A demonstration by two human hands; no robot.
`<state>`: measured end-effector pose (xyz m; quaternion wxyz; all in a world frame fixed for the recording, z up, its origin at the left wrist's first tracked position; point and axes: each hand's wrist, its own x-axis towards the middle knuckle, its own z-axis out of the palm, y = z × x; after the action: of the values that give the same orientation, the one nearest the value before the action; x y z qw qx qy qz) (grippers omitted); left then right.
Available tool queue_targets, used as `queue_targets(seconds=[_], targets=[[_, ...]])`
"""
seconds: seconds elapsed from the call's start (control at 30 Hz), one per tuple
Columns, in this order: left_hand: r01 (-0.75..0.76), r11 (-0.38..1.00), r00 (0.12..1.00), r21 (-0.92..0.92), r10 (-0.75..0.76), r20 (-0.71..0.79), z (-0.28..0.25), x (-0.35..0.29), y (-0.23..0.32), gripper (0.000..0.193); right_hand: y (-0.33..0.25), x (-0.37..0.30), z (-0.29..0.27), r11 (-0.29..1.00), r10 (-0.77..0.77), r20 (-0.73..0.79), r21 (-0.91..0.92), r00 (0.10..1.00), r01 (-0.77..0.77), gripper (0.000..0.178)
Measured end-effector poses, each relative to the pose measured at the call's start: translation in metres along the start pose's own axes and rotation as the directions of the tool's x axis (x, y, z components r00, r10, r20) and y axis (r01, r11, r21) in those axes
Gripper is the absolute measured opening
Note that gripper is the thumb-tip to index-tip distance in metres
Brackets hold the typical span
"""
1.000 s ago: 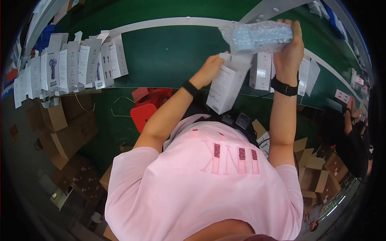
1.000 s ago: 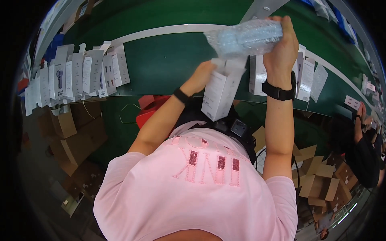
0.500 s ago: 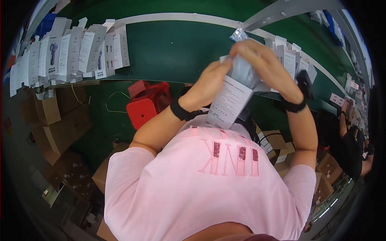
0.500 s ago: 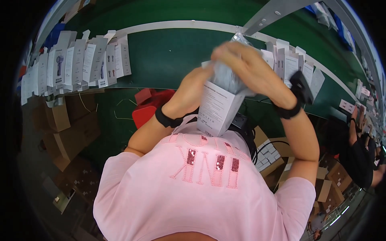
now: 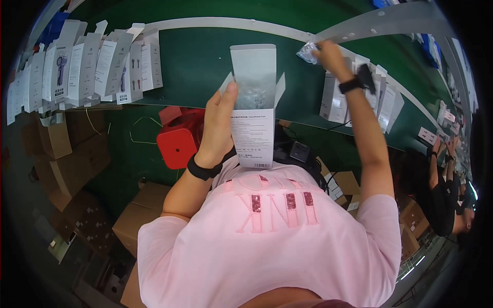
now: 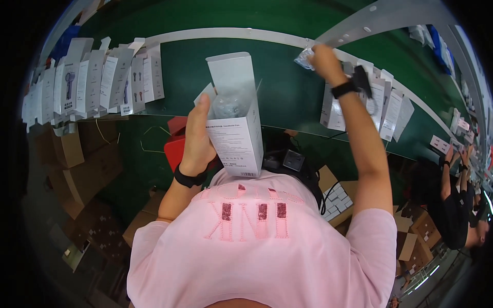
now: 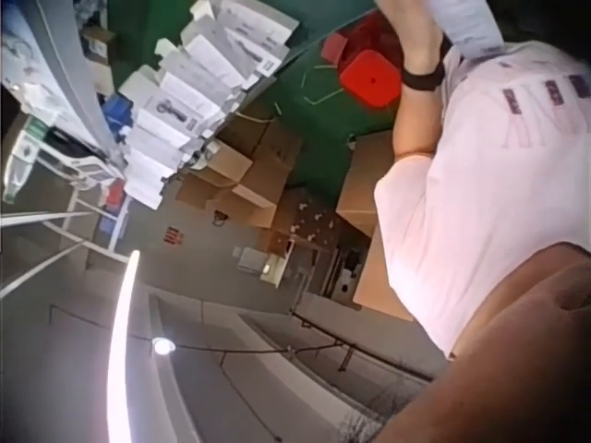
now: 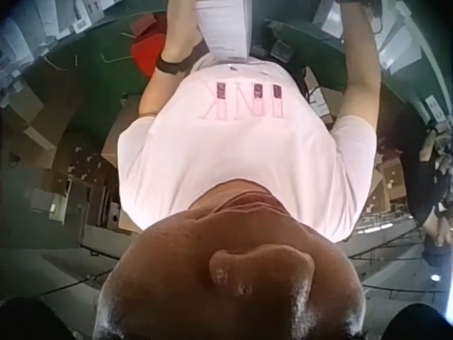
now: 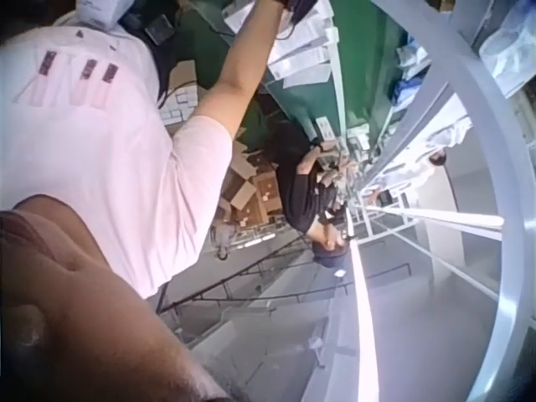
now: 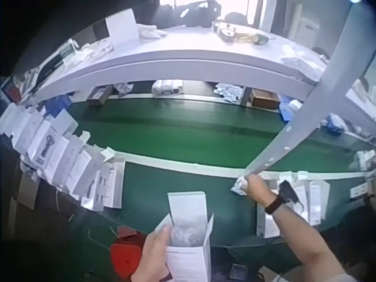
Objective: Packaging handheld electronic devices by wrapping them in bubble wrap and placing them into retail boxes on an assembly line.
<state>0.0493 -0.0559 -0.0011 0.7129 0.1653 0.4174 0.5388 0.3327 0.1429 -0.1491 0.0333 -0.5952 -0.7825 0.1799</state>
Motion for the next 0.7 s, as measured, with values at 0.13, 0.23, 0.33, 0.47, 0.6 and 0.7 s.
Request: queue_targets(seconds=[0.13,0.23,0.33,0.47,0.6,0.7], targets=[[-0.023,1.000,0.998,0.015,0.024,-0.066,0.000,-0.007,0.006,0.049,-0.003,-0.006,0.075,0.997,0.072,-0.192,0.014,0.979,-0.071,0.025],[-0.043,0.999,0.998,0.027,0.044,-0.046,-0.003,-0.004,0.001,0.050,-0.018,-0.013,0.034,0.964,0.157,0.051,0.210,0.986,-0.164,0.025],[-0.052,0.998,0.999,-0.036,0.051,-0.003,0.005,-0.005,0.001,0.050,-0.081,-0.037,-0.093,0.509,0.077,0.174,0.840,0.982,-0.189,0.018],[0.019,1.000,0.991,-0.011,-0.017,0.130,0.024,-0.002,-0.001,0.052,-0.175,-0.099,-0.194,0.434,-0.208,0.020,0.898,0.978,0.074,0.018],[0.019,0.999,0.977,0.035,-0.026,0.213,0.040,-0.004,-0.008,0.056,-0.200,-0.122,-0.196,0.633,-0.232,0.050,0.766,0.971,0.112,0.013],[0.001,0.974,0.956,0.227,-0.067,0.286,0.039,-0.005,-0.009,0.057,-0.197,-0.131,-0.201,0.903,-0.332,0.410,0.398,0.850,0.161,0.004]])
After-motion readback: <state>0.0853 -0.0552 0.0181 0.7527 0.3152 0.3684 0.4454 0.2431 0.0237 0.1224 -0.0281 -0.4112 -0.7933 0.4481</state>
